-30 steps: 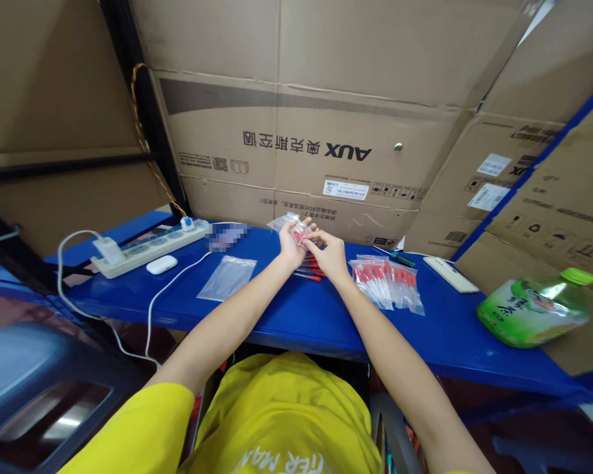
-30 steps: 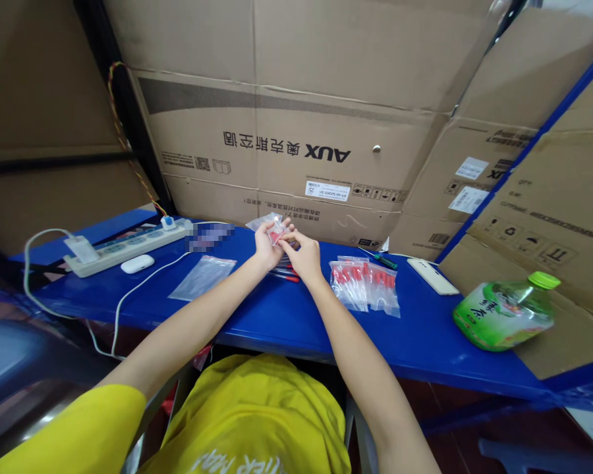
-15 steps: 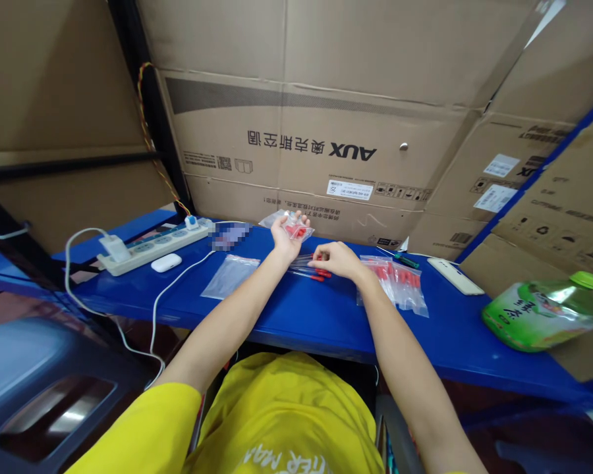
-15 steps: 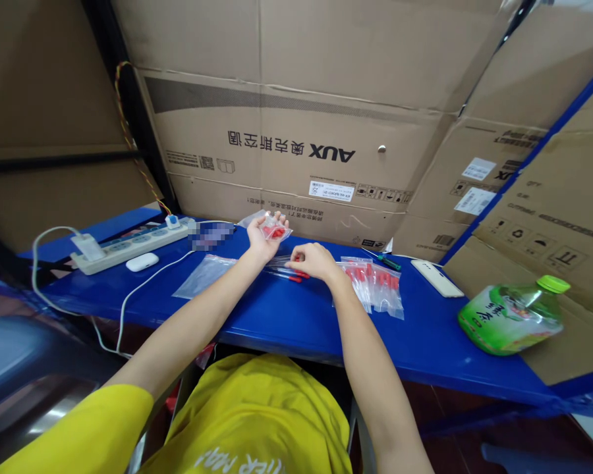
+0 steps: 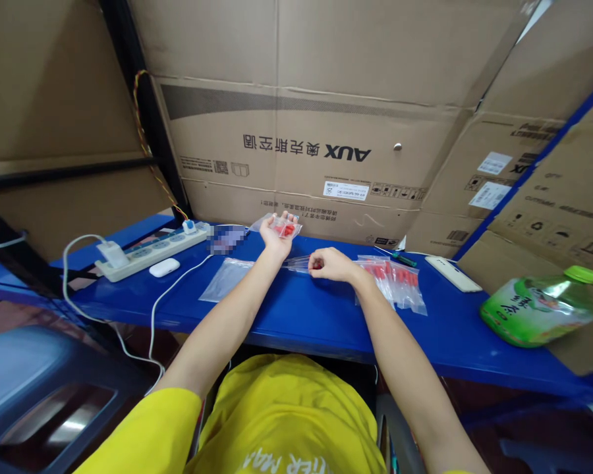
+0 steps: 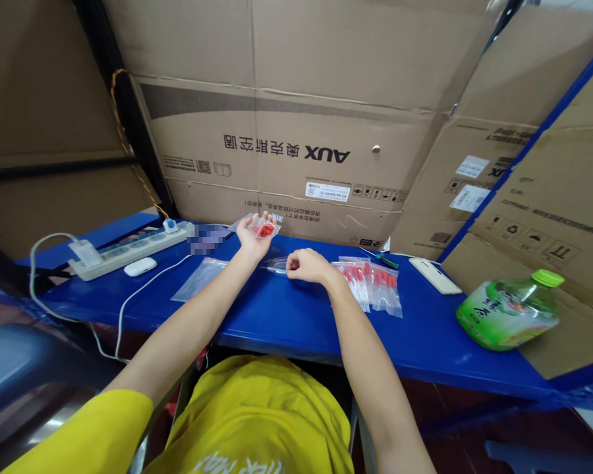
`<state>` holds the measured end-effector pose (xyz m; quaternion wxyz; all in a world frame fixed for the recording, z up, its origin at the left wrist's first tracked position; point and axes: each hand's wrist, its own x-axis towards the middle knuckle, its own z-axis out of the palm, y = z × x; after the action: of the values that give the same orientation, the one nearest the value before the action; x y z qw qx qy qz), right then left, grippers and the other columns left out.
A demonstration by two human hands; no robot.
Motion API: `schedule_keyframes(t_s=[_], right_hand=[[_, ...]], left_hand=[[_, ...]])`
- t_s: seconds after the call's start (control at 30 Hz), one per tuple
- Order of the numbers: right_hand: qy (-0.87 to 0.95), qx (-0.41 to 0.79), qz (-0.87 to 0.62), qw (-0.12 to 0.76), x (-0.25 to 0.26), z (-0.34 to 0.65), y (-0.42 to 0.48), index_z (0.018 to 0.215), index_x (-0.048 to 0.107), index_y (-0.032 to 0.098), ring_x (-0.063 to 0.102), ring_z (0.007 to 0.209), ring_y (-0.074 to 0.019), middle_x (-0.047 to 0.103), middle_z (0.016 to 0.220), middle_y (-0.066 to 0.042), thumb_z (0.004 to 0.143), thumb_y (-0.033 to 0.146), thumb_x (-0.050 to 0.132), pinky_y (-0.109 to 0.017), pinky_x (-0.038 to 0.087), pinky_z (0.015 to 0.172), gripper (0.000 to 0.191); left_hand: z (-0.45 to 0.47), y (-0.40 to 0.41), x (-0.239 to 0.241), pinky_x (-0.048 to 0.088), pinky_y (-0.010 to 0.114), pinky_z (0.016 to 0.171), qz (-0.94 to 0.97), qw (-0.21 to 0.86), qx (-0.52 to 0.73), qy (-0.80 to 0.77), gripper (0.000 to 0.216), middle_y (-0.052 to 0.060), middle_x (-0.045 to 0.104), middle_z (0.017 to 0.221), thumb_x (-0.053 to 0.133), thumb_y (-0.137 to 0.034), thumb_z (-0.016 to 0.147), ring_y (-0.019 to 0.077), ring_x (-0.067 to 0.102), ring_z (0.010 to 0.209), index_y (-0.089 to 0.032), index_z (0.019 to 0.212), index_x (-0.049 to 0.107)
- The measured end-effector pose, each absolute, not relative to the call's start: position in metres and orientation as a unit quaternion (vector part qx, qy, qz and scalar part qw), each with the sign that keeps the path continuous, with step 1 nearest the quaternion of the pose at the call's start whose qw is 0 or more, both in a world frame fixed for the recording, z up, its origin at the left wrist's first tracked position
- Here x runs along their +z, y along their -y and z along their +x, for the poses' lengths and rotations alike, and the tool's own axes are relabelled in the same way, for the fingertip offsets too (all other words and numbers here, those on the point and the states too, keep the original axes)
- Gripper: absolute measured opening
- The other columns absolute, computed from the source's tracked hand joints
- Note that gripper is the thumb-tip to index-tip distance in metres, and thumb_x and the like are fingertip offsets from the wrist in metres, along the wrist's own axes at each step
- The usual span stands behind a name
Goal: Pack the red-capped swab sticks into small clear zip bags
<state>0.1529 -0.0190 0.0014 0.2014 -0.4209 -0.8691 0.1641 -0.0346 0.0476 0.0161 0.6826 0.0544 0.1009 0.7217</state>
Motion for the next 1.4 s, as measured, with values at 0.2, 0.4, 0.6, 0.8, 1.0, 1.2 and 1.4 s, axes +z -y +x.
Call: schedule_keyframes(t_s=[0.2,0.4,0.6,0.8,1.0,1.2,1.4], right_hand=[[0.801,0.074,-0.442,0.398,0.013,0.159,0.021,0.091,0.073,0.023,0.067,0.072,-0.0173,0.075,0.079,0.000,0.086,0.026,0.064,-0.027,0.048,0.075,0.010],[0.747,0.011,-0.463,0.477,0.016,0.157,0.025,0.093,0.071,0.023,0.062,0.063,-0.0172,0.069,0.070,0.000,0.091,0.036,0.063,-0.027,0.045,0.068,0.015],[0.736,-0.012,-0.500,0.455,0.015,0.150,0.027,0.105,0.075,0.022,0.065,0.071,-0.0198,0.072,0.076,-0.004,0.098,0.043,0.060,-0.029,0.045,0.073,0.027],[0.739,-0.025,-0.497,0.455,0.009,0.137,0.031,0.113,0.078,0.024,0.067,0.082,-0.0217,0.077,0.094,-0.006,0.101,0.037,0.059,-0.030,0.048,0.080,0.027],[0.755,-0.033,-0.483,0.443,0.005,0.128,0.031,0.122,0.079,0.025,0.070,0.090,-0.0220,0.077,0.106,-0.007,0.102,0.034,0.059,-0.030,0.049,0.081,0.030],[0.745,-0.010,-0.507,0.433,0.002,0.127,0.030,0.127,0.079,0.029,0.074,0.101,-0.0250,0.081,0.118,-0.006,0.104,0.036,0.059,-0.032,0.052,0.088,0.031],[0.723,-0.004,-0.525,0.448,0.000,0.127,0.027,0.132,0.077,0.030,0.075,0.105,-0.0272,0.081,0.122,-0.007,0.104,0.036,0.060,-0.035,0.054,0.093,0.034]], left_hand=[[-0.039,-0.049,0.020,0.062,0.038,0.090,0.067,0.673,0.732,-0.084,0.013,0.008,0.073,0.090,0.050,-0.028,0.094,0.0207,0.075,0.088,-0.020,0.087,0.059],[-0.045,-0.050,0.021,0.062,0.042,0.089,0.085,0.666,0.737,-0.078,0.019,0.008,0.075,0.093,0.045,-0.035,0.097,0.0222,0.075,0.088,-0.021,0.091,0.057],[-0.033,-0.040,0.019,0.062,0.045,0.093,0.115,0.689,0.712,-0.076,0.015,0.009,0.076,0.099,0.048,-0.033,0.096,0.0249,0.077,0.098,-0.021,0.093,0.058],[-0.005,-0.026,0.018,0.060,0.049,0.098,0.143,0.723,0.670,-0.086,0.017,0.014,0.076,0.106,0.049,-0.030,0.094,0.0319,0.074,0.116,-0.020,0.100,0.061],[0.001,-0.021,0.014,0.059,0.050,0.101,0.160,0.722,0.668,-0.084,0.019,0.015,0.076,0.107,0.049,-0.029,0.094,0.0324,0.074,0.115,-0.019,0.105,0.061],[-0.001,-0.024,0.011,0.060,0.049,0.099,0.163,0.722,0.666,-0.089,0.019,0.013,0.077,0.103,0.047,-0.031,0.095,0.0308,0.077,0.106,-0.020,0.105,0.060],[0.003,-0.018,0.011,0.060,0.050,0.095,0.191,0.732,0.640,-0.132,0.018,0.012,0.079,0.105,0.046,-0.029,0.097,0.0309,0.077,0.105,-0.021,0.105,0.060]])
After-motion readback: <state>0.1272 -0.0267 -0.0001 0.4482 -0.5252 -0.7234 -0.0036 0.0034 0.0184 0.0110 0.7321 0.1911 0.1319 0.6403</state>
